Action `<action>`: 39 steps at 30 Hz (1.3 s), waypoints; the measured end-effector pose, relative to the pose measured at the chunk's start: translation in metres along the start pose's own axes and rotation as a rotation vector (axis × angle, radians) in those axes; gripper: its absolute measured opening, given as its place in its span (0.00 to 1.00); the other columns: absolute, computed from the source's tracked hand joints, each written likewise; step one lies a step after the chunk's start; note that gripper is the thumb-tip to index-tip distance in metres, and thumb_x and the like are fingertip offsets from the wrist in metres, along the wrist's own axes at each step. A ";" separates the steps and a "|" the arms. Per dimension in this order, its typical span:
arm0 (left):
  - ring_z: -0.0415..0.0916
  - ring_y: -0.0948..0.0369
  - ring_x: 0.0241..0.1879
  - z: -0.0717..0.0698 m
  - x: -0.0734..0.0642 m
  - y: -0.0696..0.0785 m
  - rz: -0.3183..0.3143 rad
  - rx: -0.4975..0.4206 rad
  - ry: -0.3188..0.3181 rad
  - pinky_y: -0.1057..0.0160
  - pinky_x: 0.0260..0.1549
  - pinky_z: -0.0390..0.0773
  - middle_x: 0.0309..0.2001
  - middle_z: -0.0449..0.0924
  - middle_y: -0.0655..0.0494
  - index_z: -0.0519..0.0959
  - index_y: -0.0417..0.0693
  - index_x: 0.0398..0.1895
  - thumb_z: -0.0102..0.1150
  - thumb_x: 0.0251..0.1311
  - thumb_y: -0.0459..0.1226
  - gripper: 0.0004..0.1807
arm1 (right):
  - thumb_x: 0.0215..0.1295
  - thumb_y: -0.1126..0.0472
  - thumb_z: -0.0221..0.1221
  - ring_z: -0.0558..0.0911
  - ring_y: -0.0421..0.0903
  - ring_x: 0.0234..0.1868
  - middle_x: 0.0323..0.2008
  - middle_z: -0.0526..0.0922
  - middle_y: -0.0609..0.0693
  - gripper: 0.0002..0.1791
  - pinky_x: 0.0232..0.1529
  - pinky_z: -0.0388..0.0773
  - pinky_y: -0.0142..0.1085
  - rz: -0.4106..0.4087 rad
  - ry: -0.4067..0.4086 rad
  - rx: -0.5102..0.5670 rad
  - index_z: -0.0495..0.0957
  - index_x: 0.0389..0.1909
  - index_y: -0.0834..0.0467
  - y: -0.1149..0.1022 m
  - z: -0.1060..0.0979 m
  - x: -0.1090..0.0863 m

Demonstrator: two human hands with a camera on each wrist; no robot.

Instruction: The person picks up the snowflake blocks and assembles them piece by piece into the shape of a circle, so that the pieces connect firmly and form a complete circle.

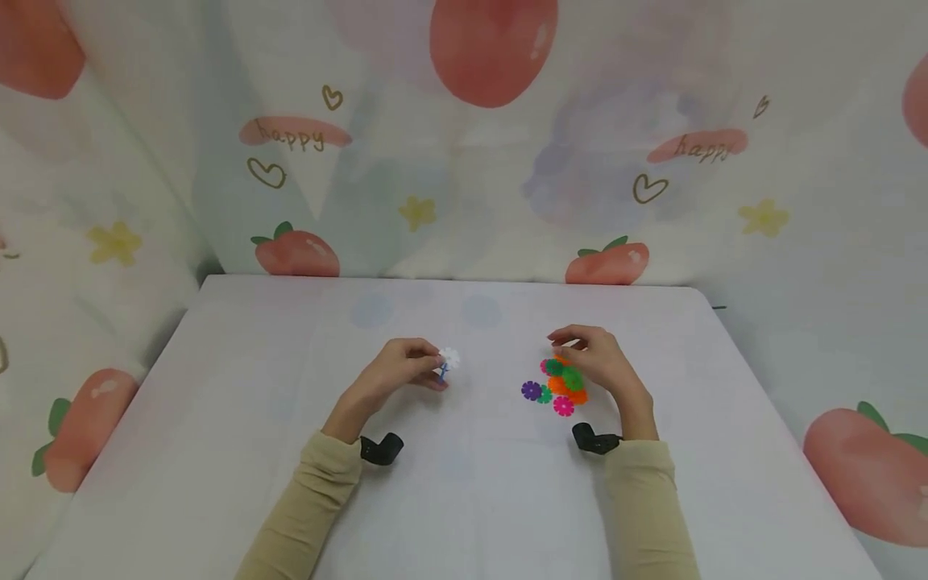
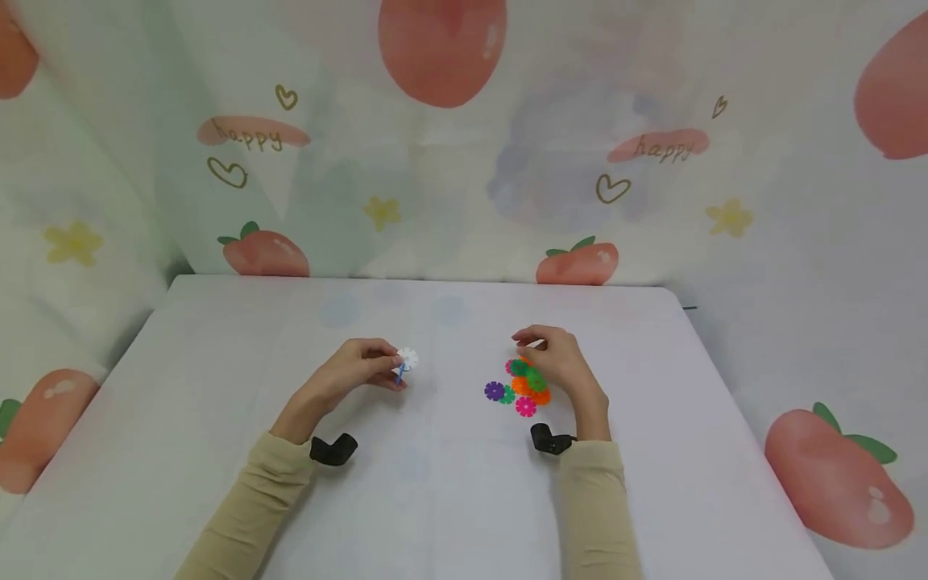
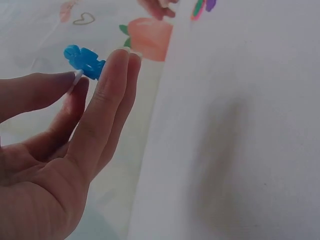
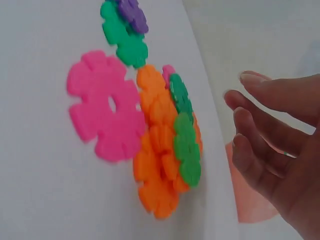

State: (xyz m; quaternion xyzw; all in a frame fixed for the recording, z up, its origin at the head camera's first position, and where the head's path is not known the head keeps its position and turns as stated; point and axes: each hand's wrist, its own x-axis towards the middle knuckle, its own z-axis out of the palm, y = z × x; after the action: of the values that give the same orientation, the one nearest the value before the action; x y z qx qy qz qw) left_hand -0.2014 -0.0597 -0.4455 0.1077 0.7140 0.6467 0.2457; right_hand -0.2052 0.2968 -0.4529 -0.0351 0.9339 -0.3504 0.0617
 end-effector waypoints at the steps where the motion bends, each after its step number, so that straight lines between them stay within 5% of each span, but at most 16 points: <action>1: 0.89 0.56 0.37 -0.001 0.000 0.000 -0.001 -0.004 0.005 0.56 0.51 0.86 0.46 0.83 0.30 0.79 0.31 0.50 0.59 0.73 0.35 0.13 | 0.74 0.61 0.58 0.79 0.57 0.53 0.54 0.85 0.58 0.16 0.50 0.80 0.44 0.017 0.006 -0.007 0.82 0.59 0.59 0.003 -0.001 -0.001; 9: 0.89 0.56 0.37 -0.008 -0.005 -0.006 -0.025 -0.007 0.018 0.58 0.50 0.85 0.44 0.84 0.39 0.79 0.33 0.50 0.60 0.72 0.35 0.12 | 0.73 0.63 0.56 0.78 0.59 0.54 0.54 0.82 0.62 0.18 0.57 0.80 0.52 0.124 -0.032 -0.051 0.79 0.61 0.61 0.021 -0.001 0.001; 21: 0.88 0.57 0.36 -0.007 -0.013 -0.013 -0.013 -0.046 0.012 0.55 0.46 0.87 0.42 0.85 0.42 0.79 0.31 0.53 0.61 0.71 0.34 0.15 | 0.70 0.60 0.63 0.77 0.59 0.50 0.48 0.80 0.63 0.17 0.54 0.80 0.51 0.164 -0.045 -0.076 0.74 0.53 0.66 0.019 0.007 0.006; 29: 0.89 0.53 0.36 -0.001 -0.012 -0.012 -0.005 -0.122 -0.045 0.50 0.44 0.88 0.47 0.80 0.21 0.77 0.30 0.48 0.59 0.72 0.33 0.11 | 0.72 0.61 0.61 0.79 0.56 0.49 0.46 0.83 0.60 0.14 0.51 0.82 0.46 0.074 0.020 -0.044 0.79 0.54 0.62 0.015 0.003 0.003; 39: 0.90 0.54 0.34 0.005 -0.013 -0.012 -0.013 -0.143 -0.017 0.52 0.45 0.87 0.43 0.84 0.26 0.79 0.30 0.46 0.59 0.72 0.33 0.11 | 0.72 0.61 0.64 0.89 0.52 0.40 0.42 0.87 0.59 0.13 0.43 0.84 0.28 -0.063 -0.006 0.168 0.83 0.53 0.62 -0.012 0.018 0.004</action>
State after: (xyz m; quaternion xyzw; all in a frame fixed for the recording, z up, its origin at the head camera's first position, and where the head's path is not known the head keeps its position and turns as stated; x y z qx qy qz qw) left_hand -0.1861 -0.0630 -0.4543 0.0906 0.6647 0.6935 0.2629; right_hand -0.2061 0.2755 -0.4587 -0.0603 0.8994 -0.4292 0.0560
